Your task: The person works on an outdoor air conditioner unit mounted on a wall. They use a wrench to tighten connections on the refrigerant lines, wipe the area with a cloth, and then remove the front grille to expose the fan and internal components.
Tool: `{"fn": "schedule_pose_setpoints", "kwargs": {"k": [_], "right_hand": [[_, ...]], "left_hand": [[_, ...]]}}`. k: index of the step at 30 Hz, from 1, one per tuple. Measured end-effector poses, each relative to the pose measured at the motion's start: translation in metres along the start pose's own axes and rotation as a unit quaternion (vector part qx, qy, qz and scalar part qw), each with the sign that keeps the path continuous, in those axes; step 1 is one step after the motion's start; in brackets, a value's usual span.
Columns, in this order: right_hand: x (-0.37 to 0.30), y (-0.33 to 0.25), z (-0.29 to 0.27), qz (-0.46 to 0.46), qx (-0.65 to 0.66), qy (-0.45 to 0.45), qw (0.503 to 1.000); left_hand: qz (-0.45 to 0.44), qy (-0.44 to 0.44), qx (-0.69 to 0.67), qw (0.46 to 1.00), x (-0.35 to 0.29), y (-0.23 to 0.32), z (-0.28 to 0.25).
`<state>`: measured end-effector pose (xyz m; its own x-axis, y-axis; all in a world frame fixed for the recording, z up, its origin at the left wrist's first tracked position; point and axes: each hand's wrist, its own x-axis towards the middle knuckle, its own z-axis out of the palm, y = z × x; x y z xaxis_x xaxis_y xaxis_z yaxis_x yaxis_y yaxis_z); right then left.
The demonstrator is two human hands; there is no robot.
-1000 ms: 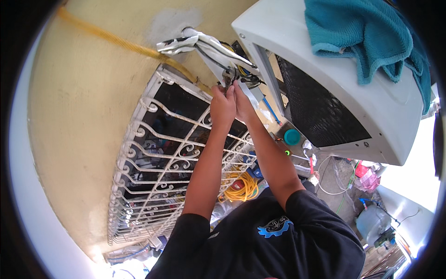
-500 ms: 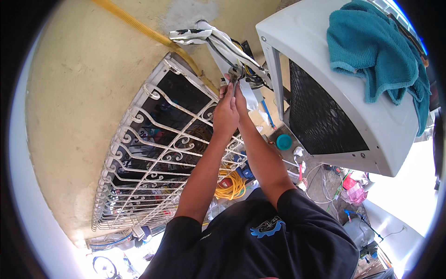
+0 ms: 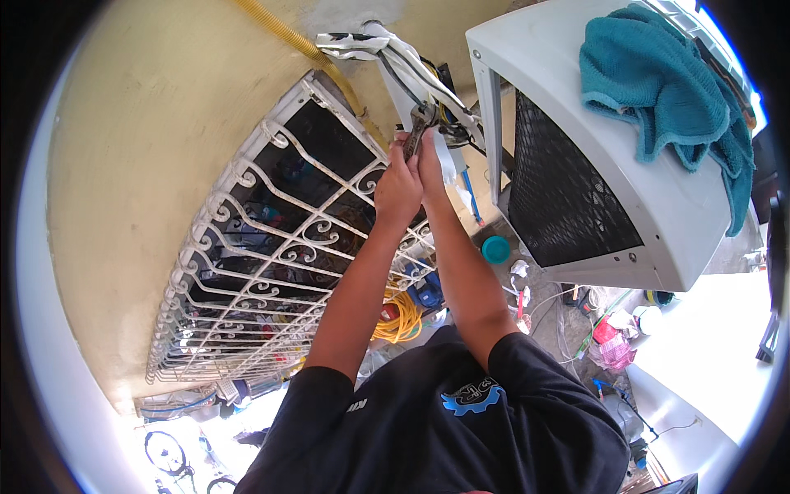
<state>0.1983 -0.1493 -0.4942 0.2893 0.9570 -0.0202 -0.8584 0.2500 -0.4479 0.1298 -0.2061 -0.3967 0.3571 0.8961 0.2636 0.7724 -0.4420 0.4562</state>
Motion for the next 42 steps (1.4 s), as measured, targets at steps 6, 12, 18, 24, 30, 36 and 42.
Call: {"fn": "schedule_pose_setpoints", "kwargs": {"k": [6, 12, 18, 24, 30, 36, 42], "right_hand": [[-0.001, -0.006, 0.005, 0.019, -0.036, 0.025, 0.999], [0.000, -0.006, 0.003, 0.027, -0.044, 0.058, 0.997], [0.008, -0.001, -0.003, 0.042, -0.014, 0.042, 0.998], [0.009, 0.001, -0.001, 0.008, -0.016, 0.051, 0.999], [0.007, 0.001, 0.004, 0.003, -0.043, 0.093, 0.995], [0.006, 0.002, -0.001, 0.016, -0.028, 0.080, 0.996], [0.005, 0.000, 0.002, 0.008, -0.053, 0.092, 0.994]], "left_hand": [[0.002, -0.023, 0.033, 0.999, -0.002, -0.002, 0.001], [0.017, -0.033, 0.053, 0.998, -0.002, -0.002, -0.005], [0.024, -0.035, 0.051, 0.998, -0.003, -0.001, -0.008], [0.019, -0.048, 0.080, 0.995, -0.001, -0.004, -0.006], [0.026, -0.050, 0.087, 0.995, 0.000, -0.009, -0.004], [0.037, -0.058, 0.090, 0.994, 0.002, -0.014, -0.003], [0.035, -0.052, 0.089, 0.994, 0.002, -0.017, 0.000]]}}
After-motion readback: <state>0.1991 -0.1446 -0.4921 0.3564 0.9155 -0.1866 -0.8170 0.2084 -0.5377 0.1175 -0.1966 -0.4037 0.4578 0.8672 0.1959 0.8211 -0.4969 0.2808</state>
